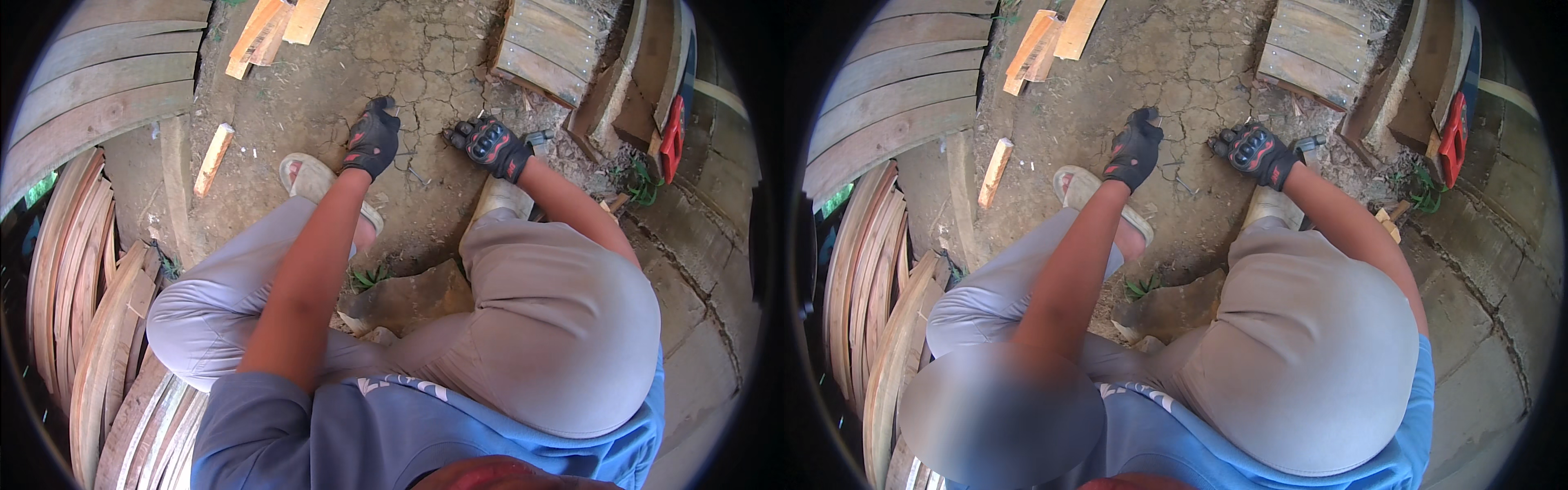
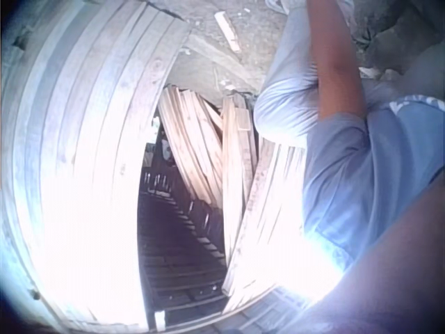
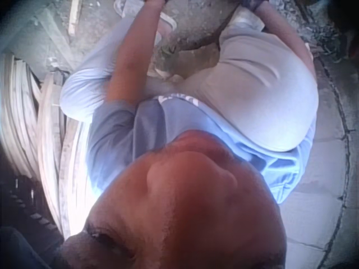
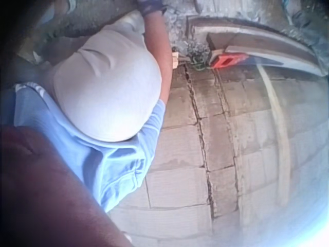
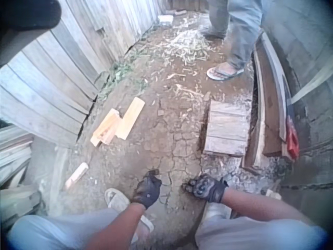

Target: The person sits on the ground and uses a hammer to drive nails into a small wooden plank. They repeatedly strike the nails to secure them into the wood, occasionally adjusting the plank's position.

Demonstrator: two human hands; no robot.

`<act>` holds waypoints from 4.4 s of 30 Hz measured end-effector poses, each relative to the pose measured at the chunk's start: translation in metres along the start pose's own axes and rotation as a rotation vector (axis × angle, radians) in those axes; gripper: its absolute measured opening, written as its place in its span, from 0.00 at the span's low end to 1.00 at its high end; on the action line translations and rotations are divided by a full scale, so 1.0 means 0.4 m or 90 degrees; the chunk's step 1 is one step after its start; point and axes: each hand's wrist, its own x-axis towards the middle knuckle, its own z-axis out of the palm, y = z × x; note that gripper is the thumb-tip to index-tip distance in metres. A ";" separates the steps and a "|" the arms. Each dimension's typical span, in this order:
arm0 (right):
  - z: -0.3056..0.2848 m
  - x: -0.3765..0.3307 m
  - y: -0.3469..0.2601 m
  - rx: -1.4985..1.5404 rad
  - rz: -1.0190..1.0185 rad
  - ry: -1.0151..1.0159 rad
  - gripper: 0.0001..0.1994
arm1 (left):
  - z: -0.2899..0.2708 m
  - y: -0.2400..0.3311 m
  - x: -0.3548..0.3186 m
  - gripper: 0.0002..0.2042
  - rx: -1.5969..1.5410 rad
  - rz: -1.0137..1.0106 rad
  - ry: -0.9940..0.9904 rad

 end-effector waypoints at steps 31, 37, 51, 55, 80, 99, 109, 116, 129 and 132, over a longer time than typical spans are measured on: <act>0.058 0.160 -0.157 0.252 0.172 0.049 0.11 | -0.040 -0.108 -0.046 0.17 -1.131 -0.484 0.004; 0.118 0.174 -0.156 0.166 0.078 0.075 0.10 | -0.034 -0.178 -0.063 0.17 -1.161 -0.452 -0.017; -0.079 0.188 -0.234 0.580 0.258 0.063 0.18 | 0.105 -0.072 -0.051 0.21 -1.200 -0.468 -0.009; -0.049 0.175 -0.234 0.443 0.188 -0.010 0.17 | 0.091 -0.241 -0.072 0.21 -1.359 -0.317 -0.142; -0.149 0.238 -0.213 0.489 0.190 0.028 0.20 | 0.040 -0.058 -0.105 0.22 -1.140 -0.505 -0.129; 0.107 0.158 -0.231 0.163 -0.104 0.116 0.06 | -0.004 -0.195 -0.074 0.18 -1.120 -0.506 -0.109; 0.008 0.199 -0.186 0.401 0.152 0.045 0.09 | -0.012 -0.221 -0.071 0.18 -1.144 -0.490 -0.117; 0.095 0.152 -0.171 0.157 -0.133 0.011 0.14 | -0.010 -0.208 -0.075 0.19 -1.117 -0.519 -0.080; 0.007 0.182 -0.143 0.349 0.286 0.007 0.10 | 0.054 -0.212 -0.077 0.19 -1.166 -0.503 -0.052; -0.105 0.201 -0.135 0.581 0.457 0.129 0.12 | 0.120 -0.160 -0.072 0.22 -1.304 -0.488 -0.058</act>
